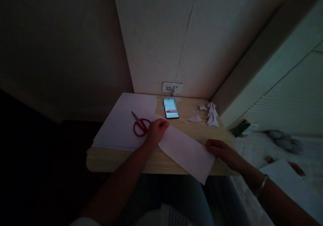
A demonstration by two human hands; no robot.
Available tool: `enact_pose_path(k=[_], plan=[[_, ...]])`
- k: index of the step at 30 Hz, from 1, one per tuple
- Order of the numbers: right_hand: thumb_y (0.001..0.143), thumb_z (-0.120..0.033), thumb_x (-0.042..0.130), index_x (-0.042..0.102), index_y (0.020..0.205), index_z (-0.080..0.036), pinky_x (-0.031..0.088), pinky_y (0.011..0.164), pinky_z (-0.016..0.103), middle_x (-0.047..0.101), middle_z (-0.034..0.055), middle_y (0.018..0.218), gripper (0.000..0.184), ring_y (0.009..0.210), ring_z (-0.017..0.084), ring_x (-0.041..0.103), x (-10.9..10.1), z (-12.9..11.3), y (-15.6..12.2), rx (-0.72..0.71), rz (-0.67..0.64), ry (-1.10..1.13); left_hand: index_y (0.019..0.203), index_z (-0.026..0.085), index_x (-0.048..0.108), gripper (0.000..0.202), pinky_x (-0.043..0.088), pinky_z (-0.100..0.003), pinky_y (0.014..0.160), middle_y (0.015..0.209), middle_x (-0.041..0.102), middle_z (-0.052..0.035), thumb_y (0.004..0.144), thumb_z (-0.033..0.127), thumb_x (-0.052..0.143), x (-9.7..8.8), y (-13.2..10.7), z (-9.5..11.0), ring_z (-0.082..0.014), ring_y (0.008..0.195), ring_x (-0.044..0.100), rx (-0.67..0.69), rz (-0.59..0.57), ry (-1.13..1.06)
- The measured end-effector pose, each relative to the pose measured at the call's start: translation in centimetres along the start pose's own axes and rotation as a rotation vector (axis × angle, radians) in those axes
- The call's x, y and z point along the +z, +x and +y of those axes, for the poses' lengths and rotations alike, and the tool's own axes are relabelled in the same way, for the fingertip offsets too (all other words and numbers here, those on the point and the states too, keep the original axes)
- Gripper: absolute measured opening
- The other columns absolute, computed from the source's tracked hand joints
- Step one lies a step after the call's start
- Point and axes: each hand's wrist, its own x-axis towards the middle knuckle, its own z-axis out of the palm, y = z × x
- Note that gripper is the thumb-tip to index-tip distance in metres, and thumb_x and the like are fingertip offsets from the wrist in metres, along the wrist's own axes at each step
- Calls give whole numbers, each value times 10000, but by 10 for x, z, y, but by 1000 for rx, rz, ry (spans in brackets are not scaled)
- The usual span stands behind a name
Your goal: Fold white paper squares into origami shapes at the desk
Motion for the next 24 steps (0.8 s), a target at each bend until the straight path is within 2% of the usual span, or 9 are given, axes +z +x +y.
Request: enact_pose_path(k=[4, 9, 12, 14, 16, 17, 20, 24], plan=[[724, -407, 570, 497, 620, -188, 302, 498, 245, 435, -36, 563, 253, 526, 114, 385, -12, 14, -13, 44, 23, -22, 694, 166, 638, 154, 412, -225, 561, 642, 624, 11, 703, 312, 590, 2, 0, 0, -134, 619, 548, -17, -19, -19], [700, -481, 588, 512, 583, -205, 308, 471, 267, 444, -24, 519, 310, 485, 125, 383, -34, 30, -29, 129, 103, -56, 701, 163, 629, 160, 400, -225, 568, 639, 616, 18, 714, 315, 581, -4, 3, 1, -128, 610, 538, -17, 71, -20], [724, -474, 590, 542, 609, -213, 347, 492, 275, 492, -7, 542, 290, 507, 136, 423, -38, 27, -31, 53, 301, -33, 730, 162, 626, 179, 393, -220, 568, 662, 614, 17, 723, 336, 585, -4, 3, 2, -123, 616, 531, -17, 58, -59], [746, -475, 588, 616, 814, -226, 418, 591, 288, 615, 33, 748, 260, 651, 168, 531, -30, 18, -26, -34, 465, -19, 751, 163, 620, 188, 392, -215, 568, 668, 608, 21, 729, 347, 588, -2, 2, 3, -118, 616, 524, -9, 28, -102], [798, -519, 502, 577, 1100, -248, 456, 671, 322, 637, 80, 1049, 413, 849, 219, 591, -17, 6, -16, -89, 439, 31, 763, 166, 611, 189, 392, -208, 572, 668, 601, 26, 738, 351, 586, 1, 2, 3, -112, 616, 519, 10, 15, -133], [796, -525, 505, 560, 1150, -248, 457, 695, 331, 645, 82, 1058, 453, 883, 231, 595, -10, 0, -9, -99, 398, 0, 767, 166, 607, 185, 395, -205, 578, 671, 601, 27, 743, 348, 583, 1, 1, 3, -110, 621, 520, 21, 16, -139], [764, -499, 571, 663, 987, -231, 451, 675, 326, 691, 52, 874, 361, 795, 232, 613, 7, -14, 9, -94, 278, -202, 798, 164, 619, 178, 418, -209, 608, 711, 625, 15, 757, 332, 573, -1, 1, 2, -116, 655, 545, 60, 17, -111], [774, -479, 567, 700, 802, -225, 431, 584, 311, 693, 31, 718, 288, 664, 222, 613, 9, -14, 22, -96, 282, -363, 868, 173, 663, 203, 444, -230, 617, 780, 672, -17, 767, 308, 552, -8, -2, 1, -136, 666, 582, 115, -74, 56]])
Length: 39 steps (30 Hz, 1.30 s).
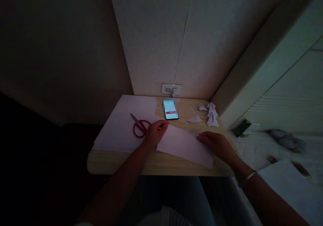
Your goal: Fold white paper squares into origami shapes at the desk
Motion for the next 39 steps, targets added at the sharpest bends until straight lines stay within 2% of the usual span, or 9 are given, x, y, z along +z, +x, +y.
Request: enact_pose_path(k=[9, 16, 20, 24, 27, 30, 34, 37, 39], plan=[[828, -380, 528, 715, 846, -252, 511, 707, 326, 729, 23, 871, 227, 769, 213, 670, -19, 3, -9, -229, 65, -202, 788, 170, 642, 146, 443, -232, 598, 699, 647, -6, 700, 172, 525, 1, -2, -1, -126, 619, 575, 115, -211, 318], [835, -377, 529, 713, 851, -237, 533, 694, 307, 728, 27, 862, 232, 764, 200, 680, -26, -2, -10, -278, 93, -240, 784, 158, 598, 110, 430, -216, 584, 716, 625, -4, 734, 198, 508, -4, -4, 4, -111, 621, 554, 150, -286, 337], [833, -400, 534, 716, 861, -239, 526, 679, 310, 725, 32, 848, 244, 752, 201, 675, -26, -4, -13, -252, 66, -213, 740, 163, 576, 75, 419, -213, 594, 717, 609, 1, 719, 173, 505, -4, -4, 5, -107, 632, 541, 226, -263, 341], [796, -423, 567, 723, 826, -231, 515, 689, 313, 725, 41, 836, 249, 758, 209, 669, -37, 0, -14, -206, 78, -145, 687, 164, 567, 60, 397, -209, 573, 666, 588, 16, 692, 152, 508, -8, -1, 4, -95, 589, 511, 224, -235, 331], [729, -476, 607, 729, 786, -223, 504, 659, 324, 728, 50, 813, 286, 742, 230, 661, -54, 8, -16, -85, 186, -90, 631, 163, 551, 48, 373, -210, 547, 601, 556, 28, 660, 144, 518, -15, 4, 2, -92, 557, 485, 154, -133, 276], [660, -528, 641, 727, 755, -203, 475, 579, 305, 718, 53, 734, 349, 685, 228, 638, -63, 13, -21, 52, 242, 20, 639, 164, 551, 59, 366, -213, 510, 588, 545, 32, 662, 218, 559, -19, 8, 4, -92, 520, 471, -12, -33, 14], [673, -512, 653, 699, 779, -169, 424, 511, 257, 682, 36, 684, 361, 596, 169, 585, -37, 8, -22, 155, 236, 267, 817, 167, 599, 221, 430, -233, 580, 795, 626, -6, 697, 352, 608, -12, 6, 10, -112, 643, 553, -152, -103, -454], [746, -505, 586, 677, 835, -145, 409, 474, 253, 662, 41, 668, 381, 549, 154, 558, -4, 5, -18, 234, 133, 378, 827, 174, 592, 245, 415, -209, 600, 746, 623, 21, 654, 321, 684, -6, 3, 10, -95, 641, 551, -171, -129, -591], [791, -483, 536, 650, 989, -142, 463, 543, 290, 680, 68, 777, 410, 637, 185, 599, 12, 6, -14, 195, 62, 395, 815, 176, 581, 253, 398, -195, 580, 711, 620, 33, 625, 278, 713, -4, 3, 9, -84, 612, 545, -195, -102, -605]])
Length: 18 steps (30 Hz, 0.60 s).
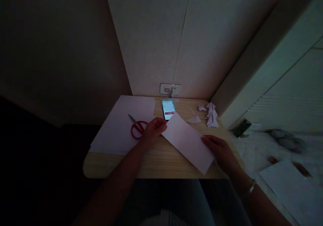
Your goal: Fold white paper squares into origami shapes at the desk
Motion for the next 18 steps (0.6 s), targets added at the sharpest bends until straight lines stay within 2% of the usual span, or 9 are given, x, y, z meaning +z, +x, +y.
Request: enact_pose_path(k=[2, 5, 6, 7, 10, 11, 13, 15, 18], plan=[[801, -429, 531, 589, 1127, -150, 497, 664, 358, 670, 101, 936, 433, 791, 230, 619, 9, 4, 2, -128, 72, -132, 818, 173, 574, 270, 389, -192, 557, 671, 615, 36, 603, 244, 722, -1, 1, -1, -84, 581, 541, -34, 59, 12], [794, -363, 552, 564, 1171, -176, 431, 870, 473, 585, 136, 1143, 422, 1060, 298, 522, 21, -2, -4, -482, 394, -538, 817, 162, 564, 300, 387, -191, 532, 617, 605, 38, 570, 211, 728, -3, 3, 0, -86, 544, 533, -73, 154, 36], [808, -360, 546, 574, 1150, -183, 411, 896, 486, 584, 135, 1137, 387, 1073, 301, 507, 27, -7, -8, -573, 452, -644, 811, 160, 562, 297, 391, -191, 527, 614, 607, 34, 568, 209, 726, -3, 4, 0, -88, 544, 536, -79, 166, 42], [815, -377, 551, 569, 1146, -186, 422, 883, 471, 599, 128, 1101, 382, 1036, 290, 524, 36, -13, -14, -639, 438, -721, 808, 159, 562, 289, 394, -190, 517, 617, 609, 30, 575, 215, 721, -2, 4, 0, -92, 546, 539, -84, 169, 48], [812, -434, 563, 483, 1235, -181, 465, 807, 413, 623, 118, 1053, 499, 944, 267, 571, 67, -29, -31, -724, 203, -893, 784, 163, 562, 245, 385, -185, 458, 612, 593, 33, 599, 245, 700, -1, 4, -1, -96, 520, 533, -104, 160, 70], [825, -407, 553, 462, 1256, -184, 474, 772, 400, 630, 116, 1029, 494, 906, 263, 586, 77, -32, -35, -725, 174, -945, 775, 165, 560, 237, 379, -183, 438, 611, 584, 36, 602, 252, 695, -1, 4, -1, -96, 508, 527, -109, 155, 72], [870, -254, 486, 428, 1289, -178, 486, 689, 352, 650, 92, 908, 430, 781, 226, 613, 90, -36, -40, -709, 97, -1027, 763, 166, 552, 234, 375, -179, 413, 618, 572, 37, 605, 267, 692, -1, 3, -3, -95, 497, 520, -114, 148, 76], [865, -130, 428, 404, 1311, -166, 484, 633, 316, 655, 85, 849, 449, 713, 208, 622, 94, -37, -40, -684, 40, -1064, 787, 168, 545, 251, 385, -180, 411, 647, 572, 32, 638, 315, 683, -2, 3, -4, -95, 508, 522, -108, 140, 81], [851, -90, 387, 383, 1326, -171, 478, 586, 296, 670, 101, 882, 482, 699, 208, 638, 89, -38, -36, -651, 21, -1029, 940, 184, 533, 346, 443, -205, 473, 743, 593, 11, 720, 436, 624, -2, 2, -4, -109, 585, 553, -79, 102, 77]])
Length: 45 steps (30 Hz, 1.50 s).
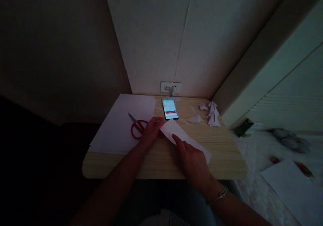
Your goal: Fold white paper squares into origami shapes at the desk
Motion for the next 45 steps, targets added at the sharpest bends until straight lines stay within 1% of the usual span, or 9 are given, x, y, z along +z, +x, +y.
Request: enact_pose_path(k=[6, 12, 19, 22, 27, 33, 37, 41, 45], plan=[[864, -168, 398, 460, 1245, -200, 487, 618, 298, 694, 80, 924, 388, 728, 207, 659, -12, 8, 8, 143, 20, 259, 1279, 215, 373, 768, 493, -272, 684, 1152, 582, -120, 644, 505, 693, 3, -5, 2, -186, 867, 612, 4, -163, 41], [814, -240, 510, 563, 1145, -198, 456, 592, 279, 674, 29, 734, 339, 640, 183, 622, -18, 12, 15, 250, -8, 565, 1367, 263, 261, 937, 489, -284, 708, 1196, 560, -134, 593, 437, 760, 1, -5, -1, -201, 872, 612, 15, -274, 5], [761, -408, 585, 655, 745, -171, 442, 605, 256, 670, 23, 709, 247, 657, 164, 590, -27, 23, 20, 425, -87, 1055, 1270, 245, 417, 721, 490, -285, 707, 1073, 598, -71, 636, 373, 735, 1, -6, 3, -178, 867, 597, -6, -260, -31], [740, -439, 599, 635, 744, -181, 427, 551, 244, 646, 3, 675, 261, 594, 147, 559, -38, 27, 20, 532, -91, 1211, 1048, 200, 558, 444, 496, -304, 723, 1088, 597, -66, 649, 325, 706, 2, -6, 5, -191, 910, 591, -62, -236, -69], [714, -445, 630, 584, 782, -207, 388, 459, 232, 597, -19, 627, 252, 491, 126, 504, -47, 43, 14, 715, 18, 1400, 781, 172, 600, 259, 428, -241, 522, 691, 601, 3, 710, 418, 564, -4, -2, 11, -138, 608, 562, -113, -70, -49], [730, -444, 612, 541, 829, -209, 416, 468, 249, 588, -17, 650, 265, 512, 137, 527, -20, 75, -6, 776, 47, 1320, 801, 157, 609, 263, 417, -229, 557, 772, 649, -8, 552, 205, 680, -14, -1, 30, -123, 623, 573, -129, -102, 19], [767, -425, 559, 498, 1012, -185, 474, 537, 282, 603, 28, 771, 348, 616, 161, 573, 2, 91, -15, 651, 37, 1088, 910, 159, 622, 362, 435, -226, 602, 812, 659, -19, 551, 132, 655, -16, 4, 39, -122, 673, 589, -88, -205, 189], [817, -338, 473, 375, 1283, -172, 483, 809, 436, 494, 168, 1244, 505, 1049, 266, 544, 2, 87, -1, 386, 242, 651, 901, 167, 637, 356, 404, -204, 536, 772, 659, -15, 561, 92, 565, -9, 12, 43, -119, 629, 571, 30, -301, 500], [871, -347, 426, 541, 1178, -181, 416, 914, 428, 601, 127, 1157, 367, 1071, 258, 547, -7, 72, 33, 209, 154, 484, 892, 177, 632, 353, 442, -235, 610, 768, 651, -8, 579, 81, 501, 2, 17, 48, -137, 684, 593, 176, -310, 643]])
